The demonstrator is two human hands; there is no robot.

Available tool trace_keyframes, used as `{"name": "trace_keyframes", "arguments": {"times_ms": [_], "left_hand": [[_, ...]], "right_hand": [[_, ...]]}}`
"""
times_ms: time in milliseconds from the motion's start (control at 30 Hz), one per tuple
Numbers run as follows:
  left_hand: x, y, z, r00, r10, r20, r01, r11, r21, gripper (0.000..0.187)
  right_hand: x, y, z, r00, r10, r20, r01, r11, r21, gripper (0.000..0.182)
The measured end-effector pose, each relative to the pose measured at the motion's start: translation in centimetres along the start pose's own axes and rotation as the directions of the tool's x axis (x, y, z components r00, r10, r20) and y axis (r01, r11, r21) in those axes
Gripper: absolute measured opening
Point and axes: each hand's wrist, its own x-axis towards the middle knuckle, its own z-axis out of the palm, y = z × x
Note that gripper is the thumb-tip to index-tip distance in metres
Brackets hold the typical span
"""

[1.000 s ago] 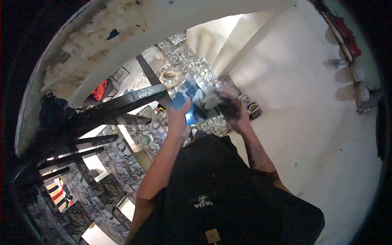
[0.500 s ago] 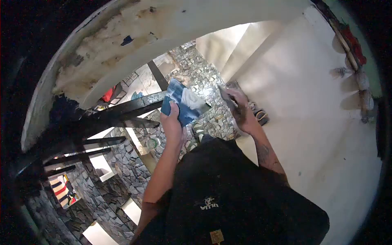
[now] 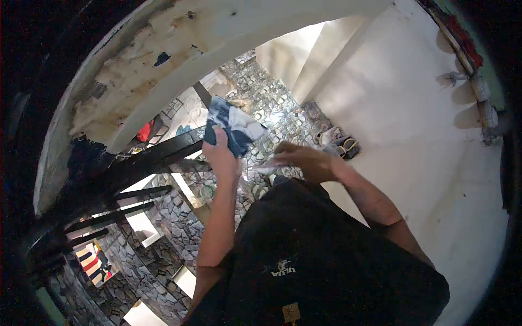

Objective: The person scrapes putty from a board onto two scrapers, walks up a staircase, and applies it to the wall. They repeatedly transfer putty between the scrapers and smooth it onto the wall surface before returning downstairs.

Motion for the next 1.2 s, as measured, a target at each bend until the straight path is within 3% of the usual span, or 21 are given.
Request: {"name": "trace_keyframes", "arguments": {"times_ms": [33, 67, 133, 167, 267, 300, 367, 433, 533, 567, 633, 700, 800, 833, 933, 967, 1000, 1067, 1100, 1167, 1200], "left_hand": [[0.8, 0.4, -0.8, 0.995, 0.047, 0.083, -0.046, 0.999, -0.009, 0.039], [0.8, 0.8, -1.1, 0.992, 0.001, 0.126, 0.012, 0.995, -0.102, 0.037], [0.0, 1.4, -1.8, 0.972, -0.079, 0.22, 0.14, 0.951, -0.276, 0.033], [-0.1, 1.2, -2.3, 0.942, -0.159, 0.296, 0.242, 0.932, -0.27, 0.028], [-2.1, -0.1, -1.5, 0.902, -0.259, 0.346, 0.373, 0.871, -0.32, 0.024], [-2.8, 0.0, -1.0, 0.908, -0.263, 0.326, 0.367, 0.875, -0.316, 0.023], [-2.8, 0.0, -1.4, 0.88, -0.278, 0.385, 0.41, 0.854, -0.32, 0.022], [-2.5, -0.4, -2.1, 0.859, -0.301, 0.414, 0.448, 0.834, -0.323, 0.024], [-2.5, -0.3, -3.3, 0.872, -0.272, 0.408, 0.439, 0.803, -0.403, 0.027], [-2.6, 0.7, -3.9, 0.866, -0.2, 0.458, 0.408, 0.812, -0.417, 0.028], [-2.8, 2.7, -3.8, 0.893, -0.127, 0.432, 0.331, 0.835, -0.438, 0.028], [-2.6, 2.3, -4.1, 0.946, -0.123, 0.299, 0.238, 0.891, -0.388, 0.027], [-2.3, 0.4, -3.4, 0.983, -0.125, 0.135, 0.161, 0.939, -0.303, 0.027], [-1.7, -0.9, -3.4, 0.993, -0.09, 0.075, 0.102, 0.982, -0.159, 0.028], [-3.1, -0.4, -1.6, 0.999, -0.04, -0.003, 0.04, 0.991, -0.128, 0.028], [-3.3, -0.3, -1.2, 1.0, 0.0, 0.013, 0.003, 0.978, -0.208, 0.023], [-3.4, -0.3, -1.2, 0.999, 0.043, 0.011, -0.041, 0.993, -0.112, 0.023], [-3.8, -0.3, -1.2, 0.992, 0.127, 0.014, -0.128, 0.988, 0.082, 0.021], [-4.4, 0.5, -0.7, 0.993, 0.112, -0.039, -0.103, 0.976, 0.193, 0.02], [-3.5, -1.1, -1.2, 0.991, 0.115, -0.065, -0.099, 0.972, 0.213, 0.02], [-3.0, -1.4, -1.4, 0.99, 0.119, -0.074, -0.1, 0.97, 0.222, 0.02]], "right_hand": [[-0.8, 0.6, -0.9, 0.999, -0.04, 0.014, 0.038, 0.986, 0.162, 0.063], [-0.8, -0.5, -2.9, 0.991, -0.103, -0.081, 0.127, 0.913, 0.388, 0.059], [-0.3, -3.9, -4.5, 0.936, 0.169, -0.309, 0.017, 0.855, 0.518, 0.049], [-0.3, -5.0, -4.4, 0.86, 0.317, -0.401, -0.022, 0.806, 0.591, 0.045], [1.0, -4.6, -2.0, 0.83, -0.062, -0.555, 0.097, 0.995, 0.035, 0.04], [1.6, -4.3, -0.3, 0.816, -0.068, -0.574, 0.187, 0.971, 0.152, 0.041], [2.2, -3.9, 2.0, 0.795, -0.118, -0.595, 0.225, 0.968, 0.108, 0.041], [2.4, -3.5, 2.9, 0.785, -0.217, -0.58, 0.117, 0.972, -0.206, 0.039], [-0.7, 2.1, 3.8, 0.931, -0.087, -0.354, 0.049, 0.992, -0.114, 0.067], [-2.1, 3.0, 4.6, 0.972, -0.047, -0.232, -0.063, 0.893, -0.446, 0.068], [-5.0, 7.7, 6.5, 0.891, 0.213, -0.4, -0.22, 0.975, 0.031, 0.06], [-5.0, 7.7, 5.4, 0.865, 0.275, -0.419, -0.223, 0.96, 0.171, 0.058], [-1.0, -0.8, 0.4, 0.903, 0.036, -0.428, -0.077, 0.994, -0.078, 0.062], [0.0, -2.4, 0.3, 0.908, -0.03, -0.417, -0.027, 0.991, -0.129, 0.061], [2.0, -5.5, 1.3, 0.91, 0.075, -0.407, -0.137, 0.983, -0.126, 0.059], [2.2, -5.4, 1.8, 0.906, 0.06, -0.419, -0.137, 0.978, -0.156, 0.058], [2.3, -5.3, 2.2, 0.901, 0.045, -0.431, -0.137, 0.973, -0.186, 0.057], [2.7, -3.2, 3.6, 0.875, -0.182, -0.448, 0.006, 0.93, -0.367, 0.054], [3.2, -2.8, 4.0, 0.805, -0.348, -0.481, 0.085, 0.869, -0.487, 0.048], [2.9, -3.0, 5.0, 0.841, -0.205, -0.501, 0.092, 0.966, -0.241, 0.043], [2.4, -3.5, 4.4, 0.884, -0.228, -0.407, 0.094, 0.942, -0.322, 0.045]]}}
